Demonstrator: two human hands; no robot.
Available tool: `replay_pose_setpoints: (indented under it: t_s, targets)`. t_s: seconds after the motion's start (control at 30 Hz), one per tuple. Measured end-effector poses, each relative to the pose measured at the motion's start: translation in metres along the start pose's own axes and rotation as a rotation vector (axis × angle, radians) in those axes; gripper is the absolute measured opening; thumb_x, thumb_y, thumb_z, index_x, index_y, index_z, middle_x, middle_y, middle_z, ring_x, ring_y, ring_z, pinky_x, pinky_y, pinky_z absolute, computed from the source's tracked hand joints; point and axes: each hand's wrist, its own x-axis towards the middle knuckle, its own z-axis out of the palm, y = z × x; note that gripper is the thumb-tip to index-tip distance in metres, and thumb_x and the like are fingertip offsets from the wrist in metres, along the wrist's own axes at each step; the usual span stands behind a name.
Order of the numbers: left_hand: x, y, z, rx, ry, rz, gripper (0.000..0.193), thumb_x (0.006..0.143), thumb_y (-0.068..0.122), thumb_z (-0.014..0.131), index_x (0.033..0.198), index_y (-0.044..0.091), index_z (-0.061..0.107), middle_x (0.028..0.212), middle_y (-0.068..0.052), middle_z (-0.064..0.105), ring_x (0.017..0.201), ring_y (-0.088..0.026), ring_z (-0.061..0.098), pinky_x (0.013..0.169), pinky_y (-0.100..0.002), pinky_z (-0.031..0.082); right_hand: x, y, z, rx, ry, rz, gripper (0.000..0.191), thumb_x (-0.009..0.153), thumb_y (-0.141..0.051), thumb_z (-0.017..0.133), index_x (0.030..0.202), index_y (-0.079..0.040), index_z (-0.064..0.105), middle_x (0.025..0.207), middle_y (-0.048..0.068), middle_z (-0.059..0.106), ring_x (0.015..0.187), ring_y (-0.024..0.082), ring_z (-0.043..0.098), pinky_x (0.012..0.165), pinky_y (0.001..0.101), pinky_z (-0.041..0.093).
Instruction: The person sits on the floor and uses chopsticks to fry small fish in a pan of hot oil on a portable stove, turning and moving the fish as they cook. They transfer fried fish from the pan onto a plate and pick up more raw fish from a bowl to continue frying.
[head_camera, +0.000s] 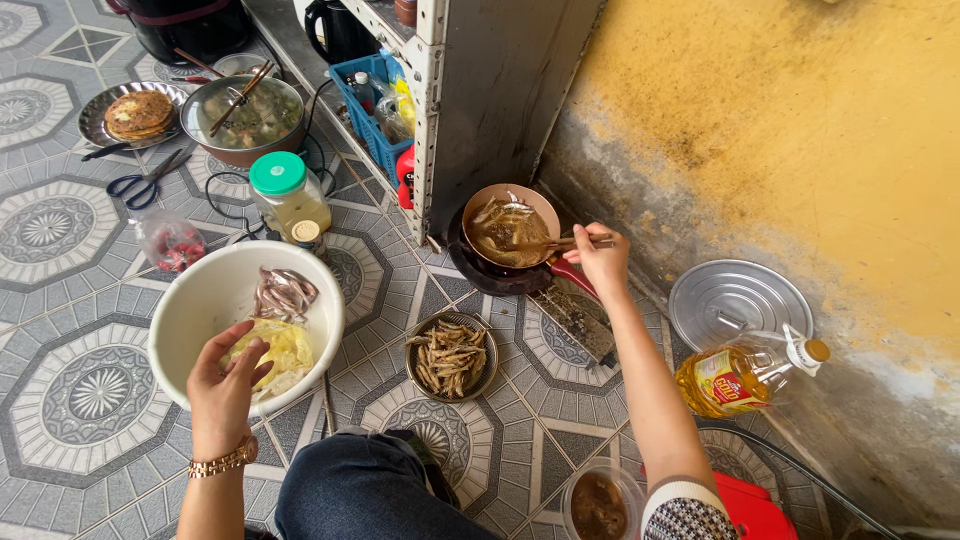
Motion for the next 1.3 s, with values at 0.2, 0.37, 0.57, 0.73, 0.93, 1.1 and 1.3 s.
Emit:
replay_pose_setpoints:
  t_s: [0.2,0.37,0.57,0.73,0.93,1.1,1.3]
  targets:
    - [0.0,0.0,0.004,0.009,-0.001,-0.021,0.031,0.099,0.007,0.066,0.129,0.001,0.064,0.131,-0.009,0.066,0.105,-0.016,0.069,0.082,-0.029,0.061,0.018,0.007,-0.014,-0.103,0.065,0.024,0.027,0.104,-0.012,0.061,0.08,0.001,0.061,0.07,0.016,0.072,0.066,0.023,0.078,0.053,0.0303,0.062]
    - [0.002,-0.001,0.006,-0.013,-0.018,0.006,0.031,0.098,0.008,0.066,0.128,0.001,0.062,0.132,-0.008,0.065,0.107,-0.017,0.069,0.082,-0.029,0.062,0.035,0.031,-0.001,0.084,0.087,0.136,0.029,0.104,-0.003,0.055,0.075,0.002,0.053,0.067,0.018,0.068,0.063,0.028,0.077,0.049,0.0326,0.065]
    - [-0.001,0.002,0.005,0.025,0.003,-0.02,0.032,0.099,0.007,0.065,0.13,0.0,0.063,0.132,-0.01,0.066,0.108,-0.018,0.07,0.083,-0.03,0.062,0.031,0.059,0.015,0.042,0.123,0.104,0.026,0.102,-0.005,0.059,0.077,0.001,0.057,0.07,0.02,0.07,0.065,0.027,0.079,0.05,0.0308,0.065]
    - [-0.001,0.007,0.005,0.009,-0.007,0.003,0.032,0.098,0.008,0.065,0.129,0.0,0.063,0.133,-0.009,0.066,0.106,-0.017,0.07,0.082,-0.03,0.062,0.025,0.059,0.006,0.08,0.176,0.099,0.024,0.102,-0.009,0.062,0.081,0.0,0.062,0.073,0.018,0.071,0.064,0.027,0.078,0.049,0.0307,0.064]
    - [-0.002,0.004,0.007,0.013,-0.013,0.001,0.033,0.099,0.007,0.065,0.13,-0.001,0.063,0.133,-0.01,0.066,0.107,-0.018,0.069,0.083,-0.03,0.062,0.024,0.057,-0.004,0.133,0.239,0.179,0.031,0.103,-0.015,0.065,0.077,0.002,0.059,0.07,0.017,0.069,0.064,0.028,0.077,0.048,0.0326,0.064]
    - [0.001,0.003,0.007,0.003,-0.017,0.02,0.031,0.098,0.007,0.065,0.128,-0.002,0.061,0.134,-0.008,0.065,0.107,-0.018,0.07,0.082,-0.03,0.063,0.038,0.077,-0.005,0.301,0.403,0.184,0.036,0.103,-0.018,0.066,0.077,0.003,0.055,0.068,0.018,0.067,0.061,0.033,0.076,0.046,0.0367,0.065]
    - [-0.002,0.005,0.004,-0.01,-0.01,0.006,0.033,0.098,0.007,0.066,0.13,0.0,0.062,0.133,-0.009,0.066,0.108,-0.018,0.069,0.083,-0.03,0.062,0.032,0.097,-0.044,0.456,0.5,0.218,0.032,0.104,-0.019,0.063,0.087,0.006,0.056,0.077,0.019,0.068,0.061,0.034,0.076,0.046,0.0376,0.065]
